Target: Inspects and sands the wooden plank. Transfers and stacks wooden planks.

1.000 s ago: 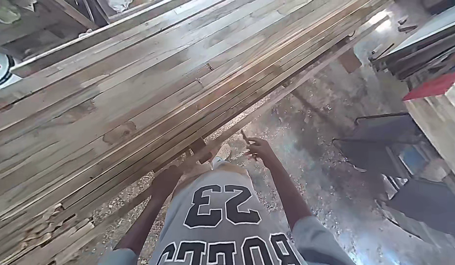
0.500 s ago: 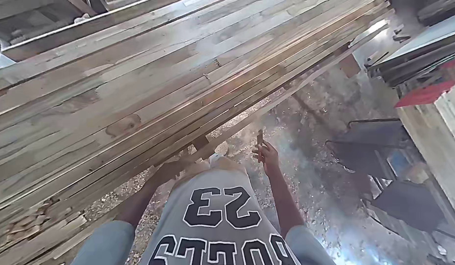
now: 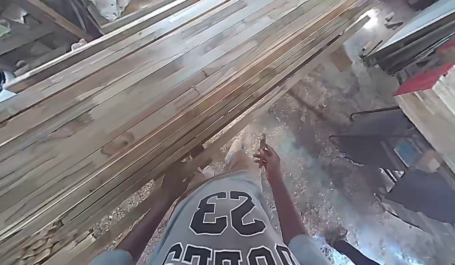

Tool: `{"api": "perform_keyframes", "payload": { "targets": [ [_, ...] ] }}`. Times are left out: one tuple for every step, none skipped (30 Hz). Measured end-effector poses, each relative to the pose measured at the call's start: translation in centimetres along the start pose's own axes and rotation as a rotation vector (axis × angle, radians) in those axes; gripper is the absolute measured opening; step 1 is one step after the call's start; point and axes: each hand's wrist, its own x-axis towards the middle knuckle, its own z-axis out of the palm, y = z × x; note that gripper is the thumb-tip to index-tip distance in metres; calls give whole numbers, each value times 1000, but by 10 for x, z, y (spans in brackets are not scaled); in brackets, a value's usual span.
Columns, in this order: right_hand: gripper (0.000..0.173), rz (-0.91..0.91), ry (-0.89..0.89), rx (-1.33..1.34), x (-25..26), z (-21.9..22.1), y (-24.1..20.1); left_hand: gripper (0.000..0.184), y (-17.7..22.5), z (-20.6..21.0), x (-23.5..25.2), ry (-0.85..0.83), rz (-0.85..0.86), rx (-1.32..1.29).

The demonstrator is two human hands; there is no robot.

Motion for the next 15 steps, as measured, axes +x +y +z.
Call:
{"api": "perform_keyframes", "payload": {
  "targets": [
    [47, -7, -8, -23, 9, -1, -2, 68, 11, 3, 7, 64, 85, -21],
    [47, -12, -20, -47, 17, -2, -4, 68, 25, 6, 17, 95, 145, -37],
    [48, -21, -36, -69, 28, -4, -9, 68, 41, 8, 32, 109, 185, -40],
    [49, -33, -44, -86, 41, -6, -16, 67, 59, 11, 50, 97, 178, -36],
    [50, -49, -47, -102, 54, -11, -23, 69, 79, 15, 68, 50, 121, -9],
    [51, -75, -49, -122, 70, -17, -29, 72, 96, 20, 88, 8, 71, 14],
    [51, -110, -53, -165, 88, -27, -36, 75, 113, 23, 107, -20, 45, 32],
    [52, -151, -58, -234, 106, -39, -45, 75, 129, 23, 125, -57, 31, 4],
    [53, -196, -54, -334, 125, -52, -55, 75, 146, 22, 142, -90, 19, -43],
    [54, -241, -50, -455, 145, -66, -68, 75, 163, 18, 160, -141, -14, -91],
    [54, -284, -52, -579, 164, -79, -83, 75, 179, 14, 177, -198, -72, -140],
    [53, -317, -60, -690, 183, -91, -96, 74, 189, 12, 194, -237, -117, -185],
    [52, -344, -69, -779, 204, -99, -108, 73, 194, 10, 210, -256, -134, -227],
    [51, -373, -75, -862, 224, -104, -120, 73, 197, 8, 223, -283, -139, -281],
    [51, -400, -80, -924, 243, -108, -131, 75, 197, 7, 233, -316, -139, -347]
  ]
}}
